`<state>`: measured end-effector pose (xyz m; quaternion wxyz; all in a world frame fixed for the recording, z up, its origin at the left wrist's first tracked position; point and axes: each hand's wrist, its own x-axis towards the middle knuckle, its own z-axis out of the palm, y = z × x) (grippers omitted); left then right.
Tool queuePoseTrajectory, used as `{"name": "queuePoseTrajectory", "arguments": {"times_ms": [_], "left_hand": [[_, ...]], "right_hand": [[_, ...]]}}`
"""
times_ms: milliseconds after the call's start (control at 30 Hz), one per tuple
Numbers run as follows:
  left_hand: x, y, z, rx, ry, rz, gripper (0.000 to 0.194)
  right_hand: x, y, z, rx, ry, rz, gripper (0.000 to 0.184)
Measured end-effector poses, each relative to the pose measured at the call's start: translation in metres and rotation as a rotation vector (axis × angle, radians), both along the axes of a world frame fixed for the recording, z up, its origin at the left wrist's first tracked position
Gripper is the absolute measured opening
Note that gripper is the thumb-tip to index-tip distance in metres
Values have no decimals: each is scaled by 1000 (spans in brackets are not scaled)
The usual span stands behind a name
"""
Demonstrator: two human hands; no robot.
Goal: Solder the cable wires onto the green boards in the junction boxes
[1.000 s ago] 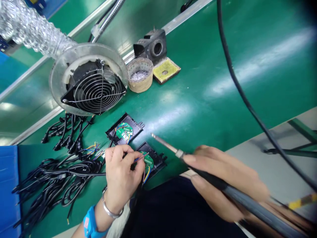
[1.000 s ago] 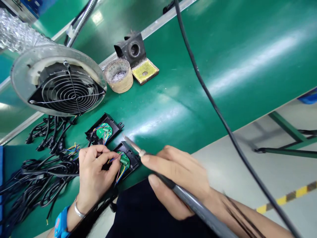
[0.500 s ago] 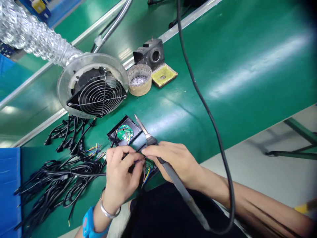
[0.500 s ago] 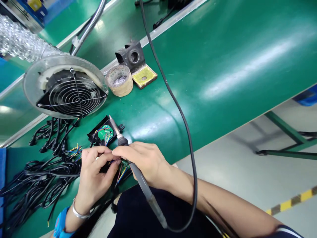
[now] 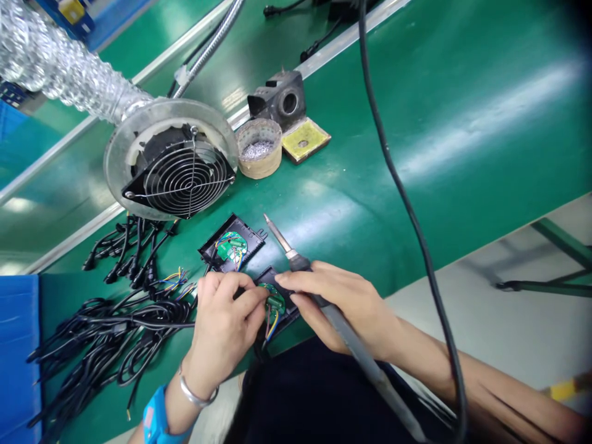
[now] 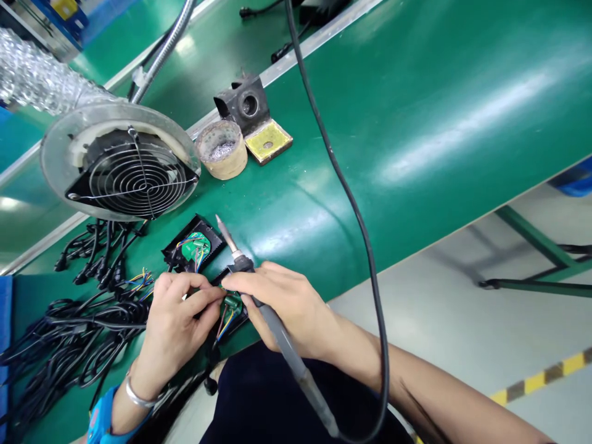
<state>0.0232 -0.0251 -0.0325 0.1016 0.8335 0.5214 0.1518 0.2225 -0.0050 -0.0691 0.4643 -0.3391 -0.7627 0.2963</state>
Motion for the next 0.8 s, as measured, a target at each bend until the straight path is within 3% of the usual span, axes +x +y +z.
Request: {"name": "queuePoseTrajectory", "arguments": {"times_ms": [167, 333, 600, 800], "left_hand": [[0, 0, -1, 30, 25, 2, 12], [-1, 0, -2, 41, -2, -18, 13], [0, 0, -4, 50, -30, -9, 13], [0, 0, -5, 54, -30, 1, 13]], "right_hand": [[23, -8, 19, -28, 52, -21, 38], [44, -21, 36, -122, -24, 48, 32], [35, -19, 20, -162, 51, 68, 32], [35, -17, 19, -157, 50, 61, 30]]}}
